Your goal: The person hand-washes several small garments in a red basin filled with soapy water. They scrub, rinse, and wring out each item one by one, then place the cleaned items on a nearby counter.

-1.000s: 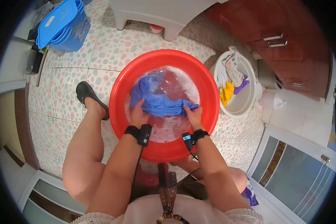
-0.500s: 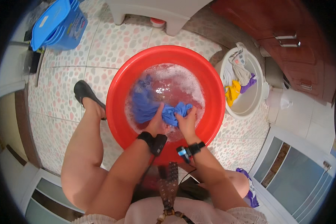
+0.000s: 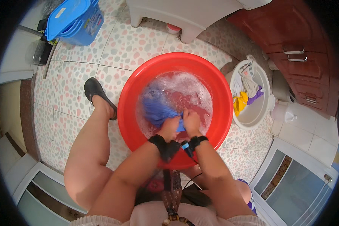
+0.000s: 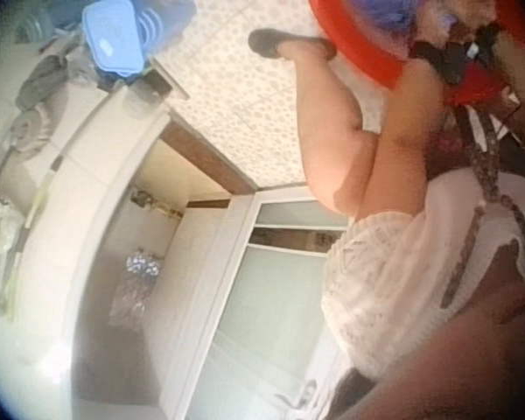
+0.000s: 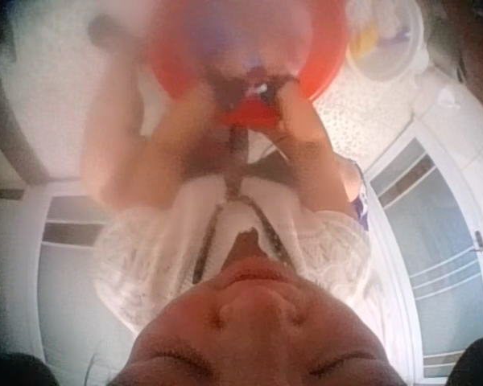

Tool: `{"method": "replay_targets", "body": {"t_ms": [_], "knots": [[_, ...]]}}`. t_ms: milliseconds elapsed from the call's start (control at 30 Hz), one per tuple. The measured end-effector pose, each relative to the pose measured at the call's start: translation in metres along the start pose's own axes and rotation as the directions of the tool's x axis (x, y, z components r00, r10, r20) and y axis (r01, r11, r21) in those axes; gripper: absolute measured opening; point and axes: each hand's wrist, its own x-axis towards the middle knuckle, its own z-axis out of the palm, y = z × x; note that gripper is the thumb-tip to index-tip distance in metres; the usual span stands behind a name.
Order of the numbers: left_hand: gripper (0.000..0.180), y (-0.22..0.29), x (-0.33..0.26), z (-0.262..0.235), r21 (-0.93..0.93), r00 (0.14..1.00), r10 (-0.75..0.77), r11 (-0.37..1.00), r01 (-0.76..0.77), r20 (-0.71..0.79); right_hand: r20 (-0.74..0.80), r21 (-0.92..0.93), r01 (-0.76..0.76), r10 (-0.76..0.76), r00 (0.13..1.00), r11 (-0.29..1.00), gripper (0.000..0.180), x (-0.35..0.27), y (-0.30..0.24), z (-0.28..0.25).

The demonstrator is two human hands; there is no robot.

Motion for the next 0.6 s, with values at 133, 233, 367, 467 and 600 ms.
{"method": "replay_targets", "body": {"t_ms": [133, 233, 367, 467, 600], "knots": [[0.062, 0.001, -0.015, 0.003, -0.319, 0.993, -0.076, 0.942, 0.102, 0.093, -0.115, 0.197, -0.101, 0.125, 0.985, 0.975, 0.049, 0.013, 0.023, -0.004], [0.087, 0.003, -0.012, -0.019, -0.306, 0.957, -0.254, 0.908, 0.287, 0.143, -0.095, -0.012, 0.293, -0.293, 0.952, 0.956, 0.068, -0.01, 0.026, -0.006], [0.091, -0.008, 0.0, -0.057, -0.288, 0.951, -0.251, 0.911, 0.296, 0.181, 0.289, -0.399, 0.46, -0.367, 0.884, 0.793, 0.079, -0.022, 0.023, 0.006], [0.083, -0.013, 0.008, -0.07, -0.076, 0.997, -0.017, 0.997, 0.022, 0.072, 0.404, -0.379, 0.297, -0.131, 0.905, 0.877, 0.082, -0.005, 0.018, 0.026], [0.067, 0.009, 0.012, -0.07, -0.273, 0.981, -0.193, 0.943, 0.193, 0.028, 0.297, 0.263, 0.221, -0.297, 0.908, 0.939, 0.074, -0.006, 0.01, 0.024]]}}
